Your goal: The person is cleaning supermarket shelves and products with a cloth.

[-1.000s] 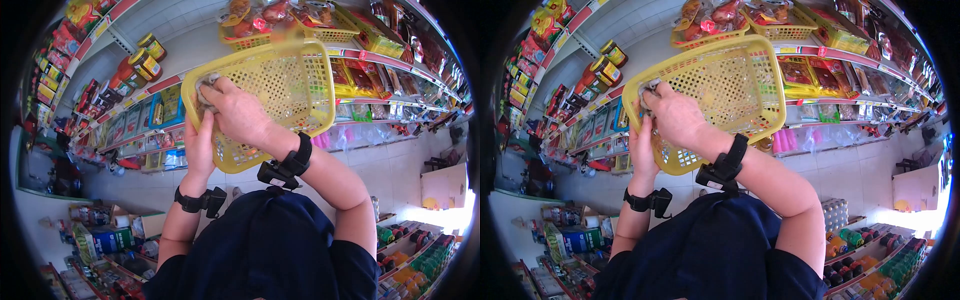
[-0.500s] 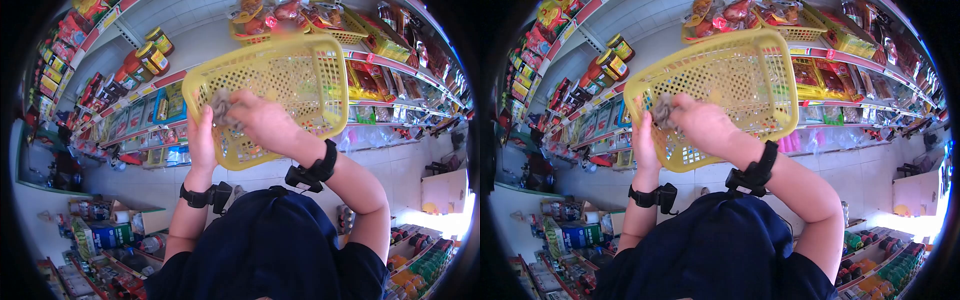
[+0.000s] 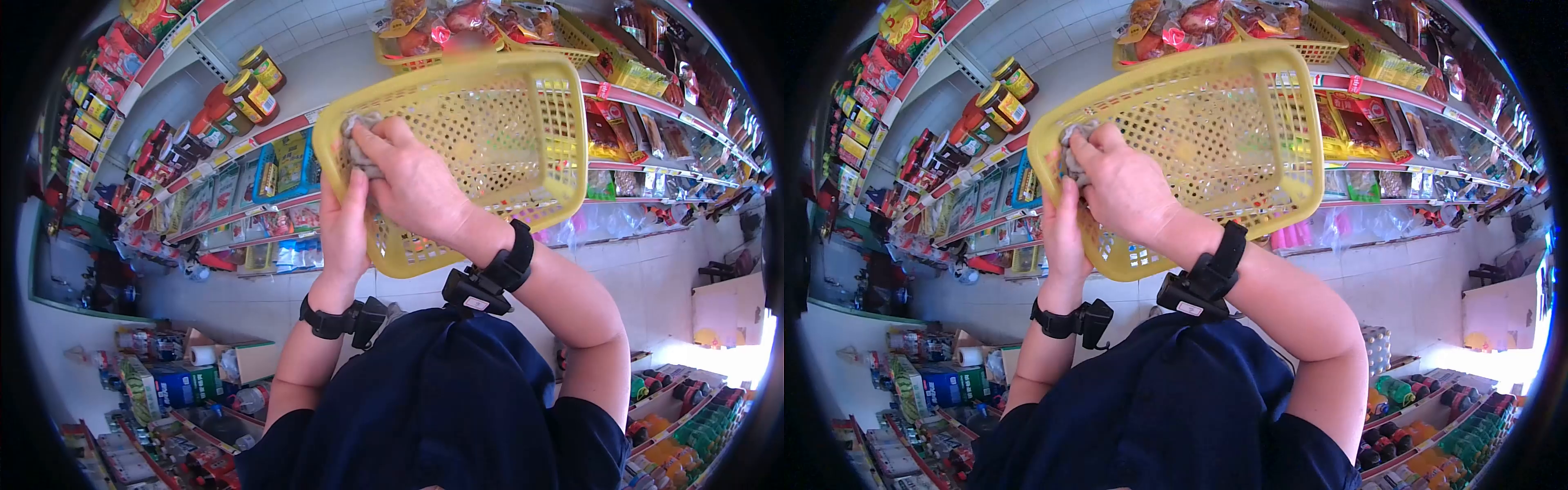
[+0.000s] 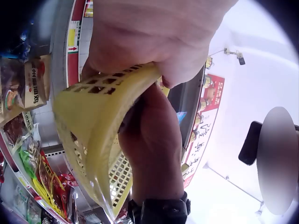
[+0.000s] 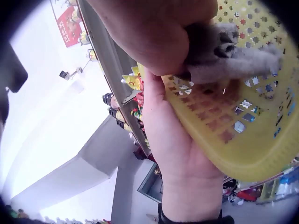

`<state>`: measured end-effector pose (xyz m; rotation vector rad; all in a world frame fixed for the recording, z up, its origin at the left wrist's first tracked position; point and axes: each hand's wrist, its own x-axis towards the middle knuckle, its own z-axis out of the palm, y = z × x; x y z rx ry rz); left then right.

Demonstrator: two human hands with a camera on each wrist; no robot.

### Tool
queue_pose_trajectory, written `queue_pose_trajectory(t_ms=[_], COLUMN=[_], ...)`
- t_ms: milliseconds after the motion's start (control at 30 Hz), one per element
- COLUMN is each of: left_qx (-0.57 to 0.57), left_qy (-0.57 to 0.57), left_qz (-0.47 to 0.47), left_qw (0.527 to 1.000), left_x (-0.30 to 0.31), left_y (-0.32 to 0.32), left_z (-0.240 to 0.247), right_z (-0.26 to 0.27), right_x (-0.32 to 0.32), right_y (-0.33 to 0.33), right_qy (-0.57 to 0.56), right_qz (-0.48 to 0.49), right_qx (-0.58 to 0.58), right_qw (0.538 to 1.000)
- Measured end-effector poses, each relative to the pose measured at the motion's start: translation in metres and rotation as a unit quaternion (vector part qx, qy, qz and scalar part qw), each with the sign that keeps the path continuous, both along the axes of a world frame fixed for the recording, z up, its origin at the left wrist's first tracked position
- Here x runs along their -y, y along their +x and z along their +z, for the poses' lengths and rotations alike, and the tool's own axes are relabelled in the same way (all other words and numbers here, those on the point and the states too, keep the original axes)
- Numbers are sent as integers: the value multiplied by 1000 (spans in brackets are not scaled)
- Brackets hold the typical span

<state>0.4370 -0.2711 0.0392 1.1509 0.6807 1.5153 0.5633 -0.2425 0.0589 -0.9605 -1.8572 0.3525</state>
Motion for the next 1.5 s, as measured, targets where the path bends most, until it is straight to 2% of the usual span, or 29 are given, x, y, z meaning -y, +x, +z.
queue_pose_trajectory(t_ms=[200, 400, 500, 567, 600, 667, 700, 733, 800, 867, 967, 1033, 1067, 1133, 1167, 1233, 1267, 1333, 1400, 1467, 1500], left_qx=[-14, -17, 15, 43, 44, -11, 0, 1, -12, -31, 21, -52, -49, -18, -39, -36, -31, 6, -42, -22, -12], left_qy=[10, 38, 35, 39, 37, 18, 20, 21, 38, 48, 5, 35, 35, 50, 49, 51, 52, 37, 59, 50, 36], left_qz=[28, 37, 33, 4, 5, 18, 32, 29, 14, 31, 30, 67, 68, 24, 38, 29, 18, 0, 6, 13, 11], left_qw=[999, 998, 999, 998, 998, 1000, 999, 999, 999, 998, 999, 996, 996, 998, 997, 998, 998, 999, 997, 998, 999], left_x=[-1, -12, -11, -11, -9, -6, -6, -6, -6, -7, -10, -22, -24, -24, -24, -25, -24, -22, -21, -22, -24], left_y=[-7, -25, -23, -22, -20, -12, -6, -5, -5, -6, -11, -22, -22, -22, -19, -18, -17, -12, -9, -7, -11], left_z=[2, 1, 7, 10, 9, 7, 9, 11, 14, 12, 8, 3, 2, 13, 15, 20, 21, 20, 16, 18, 16], right_z=[5, -13, -15, 6, 13, 26, 26, 23, 14, 9, 3, -5, -9, -14, -13, 3, 11, 26, 16, 5, 4], right_x=[13, 27, 13, 8, 4, -3, -6, -5, 2, 2, 2, 6, 8, 10, 8, 2, -1, -10, -13, -5, 0], right_y=[2, 6, 13, 21, 20, 9, 5, 1, -7, -4, 4, 7, 11, 14, 14, 17, 21, 25, 20, 13, 14], right_qy=[-57, -118, -113, -1, -4, 104, 113, 115, 106, 109, 91, 80, 80, 90, 90, 76, 73, 139, 156, 167, 123], right_qz=[33, 90, 98, 26, 28, -1, -15, -18, -41, -40, -15, 34, 35, 61, 63, 10, 10, -62, -49, -29, -5], right_qx=[117, 239, 204, 22, 23, -78, -30, -30, 112, 125, 169, 246, 248, 320, 320, 198, 200, 137, 160, 224, 259], right_qw=[991, 959, 967, 999, 999, 992, 993, 993, 987, 985, 981, 965, 965, 941, 941, 977, 977, 979, 974, 960, 958])
